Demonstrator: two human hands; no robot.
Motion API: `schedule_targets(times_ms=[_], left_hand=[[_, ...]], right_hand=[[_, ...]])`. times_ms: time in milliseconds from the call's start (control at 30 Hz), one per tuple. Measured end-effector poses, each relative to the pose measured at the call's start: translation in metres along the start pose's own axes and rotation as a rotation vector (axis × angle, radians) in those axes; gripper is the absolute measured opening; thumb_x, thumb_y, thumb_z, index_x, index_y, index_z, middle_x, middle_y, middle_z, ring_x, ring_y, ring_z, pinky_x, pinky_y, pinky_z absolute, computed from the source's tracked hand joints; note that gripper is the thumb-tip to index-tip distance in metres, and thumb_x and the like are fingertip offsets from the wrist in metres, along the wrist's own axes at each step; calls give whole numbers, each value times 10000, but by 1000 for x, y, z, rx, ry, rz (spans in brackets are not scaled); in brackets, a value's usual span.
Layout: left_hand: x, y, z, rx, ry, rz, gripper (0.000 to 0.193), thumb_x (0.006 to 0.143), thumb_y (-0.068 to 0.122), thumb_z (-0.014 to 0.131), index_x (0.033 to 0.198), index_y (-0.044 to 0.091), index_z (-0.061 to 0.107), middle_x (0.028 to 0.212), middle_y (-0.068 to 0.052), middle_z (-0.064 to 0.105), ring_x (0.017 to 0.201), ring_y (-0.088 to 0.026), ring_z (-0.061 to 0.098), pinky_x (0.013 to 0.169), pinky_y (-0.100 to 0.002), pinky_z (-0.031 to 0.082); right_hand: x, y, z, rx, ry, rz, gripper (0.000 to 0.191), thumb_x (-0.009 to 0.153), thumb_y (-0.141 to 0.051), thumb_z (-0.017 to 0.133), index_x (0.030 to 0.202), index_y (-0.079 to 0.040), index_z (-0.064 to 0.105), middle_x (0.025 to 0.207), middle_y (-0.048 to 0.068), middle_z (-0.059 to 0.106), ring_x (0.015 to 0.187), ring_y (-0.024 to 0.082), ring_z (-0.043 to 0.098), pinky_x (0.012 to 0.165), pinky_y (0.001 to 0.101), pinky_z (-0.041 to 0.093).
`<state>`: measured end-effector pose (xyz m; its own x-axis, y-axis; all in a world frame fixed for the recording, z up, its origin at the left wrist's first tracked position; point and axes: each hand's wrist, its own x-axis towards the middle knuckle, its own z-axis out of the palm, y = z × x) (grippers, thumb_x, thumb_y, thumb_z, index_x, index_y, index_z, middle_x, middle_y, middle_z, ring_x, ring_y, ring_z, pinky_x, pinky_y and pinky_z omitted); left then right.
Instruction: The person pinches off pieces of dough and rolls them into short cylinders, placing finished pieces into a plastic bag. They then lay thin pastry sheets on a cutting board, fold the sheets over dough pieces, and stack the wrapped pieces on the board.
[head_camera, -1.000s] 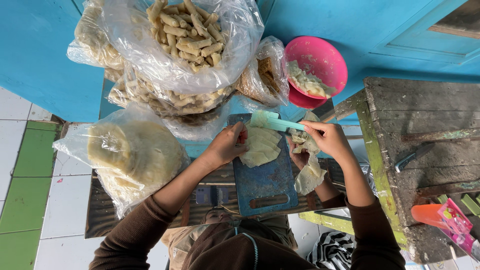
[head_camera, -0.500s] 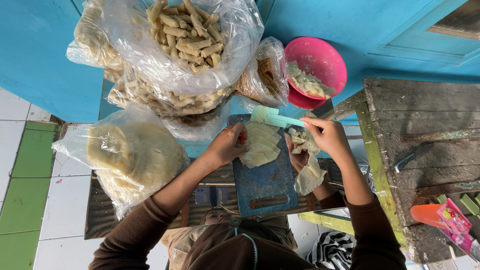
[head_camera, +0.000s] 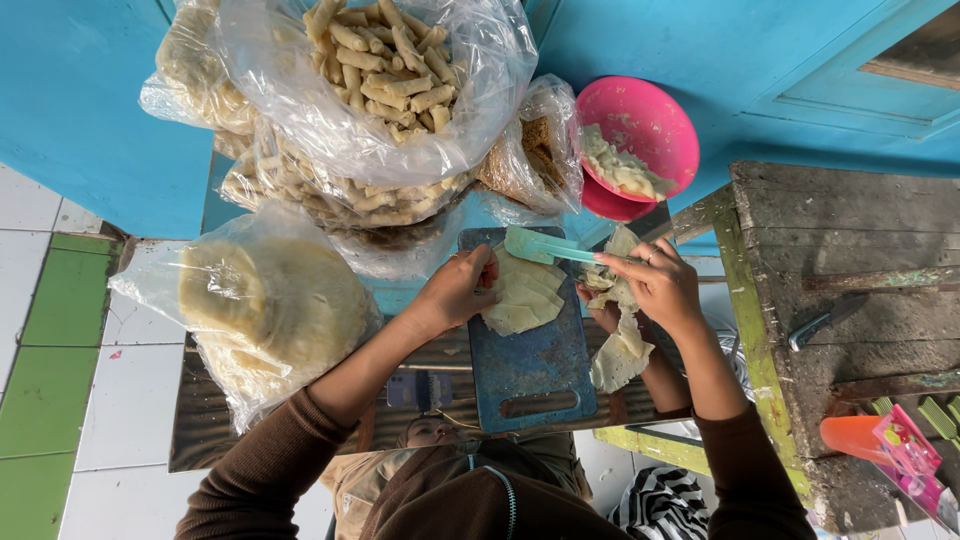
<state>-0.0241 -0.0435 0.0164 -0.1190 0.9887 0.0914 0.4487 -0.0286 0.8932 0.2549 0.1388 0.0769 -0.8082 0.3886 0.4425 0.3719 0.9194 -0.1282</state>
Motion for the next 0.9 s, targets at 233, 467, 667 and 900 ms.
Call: schedule_targets(times_ms=[233,467,667,900], left_hand=[[2,0,0,30,-9,-1,352,761,83,800,979,45,525,875,-113,615,836,-261,618,749,-396,534],[4,-3,2,22,4,19,369,751,84,817,969,41,523,868,-123,615,832,-275,614,742,-403,527],[5,-5,4,6,8,18,362,747,88,814,959,45,523,862,-118,618,830,-277,617,738,-401,527],[7,-7,6,33,13,27,355,756,99,812,956,50,522,849,-113,622,837,-274,613,741,-400,528]], right_hand=[[13,12,-16,-87,-104,-28,459,858,-56,743,1196,-363,790,818,-8,631,796,204,555,659,357,499],[24,15,-41,-184,-159,-67,441,866,-68,713,1173,-374,788,888,-17,673,855,216,594,655,362,509],[19,20,-66,-159,-53,-35,446,866,-39,732,1204,-327,780,907,-5,690,832,217,554,718,364,515],[-6,11,-15,459,-39,325,295,1013,-80,672,1292,-145,744,695,26,587,616,74,482,545,259,409]])
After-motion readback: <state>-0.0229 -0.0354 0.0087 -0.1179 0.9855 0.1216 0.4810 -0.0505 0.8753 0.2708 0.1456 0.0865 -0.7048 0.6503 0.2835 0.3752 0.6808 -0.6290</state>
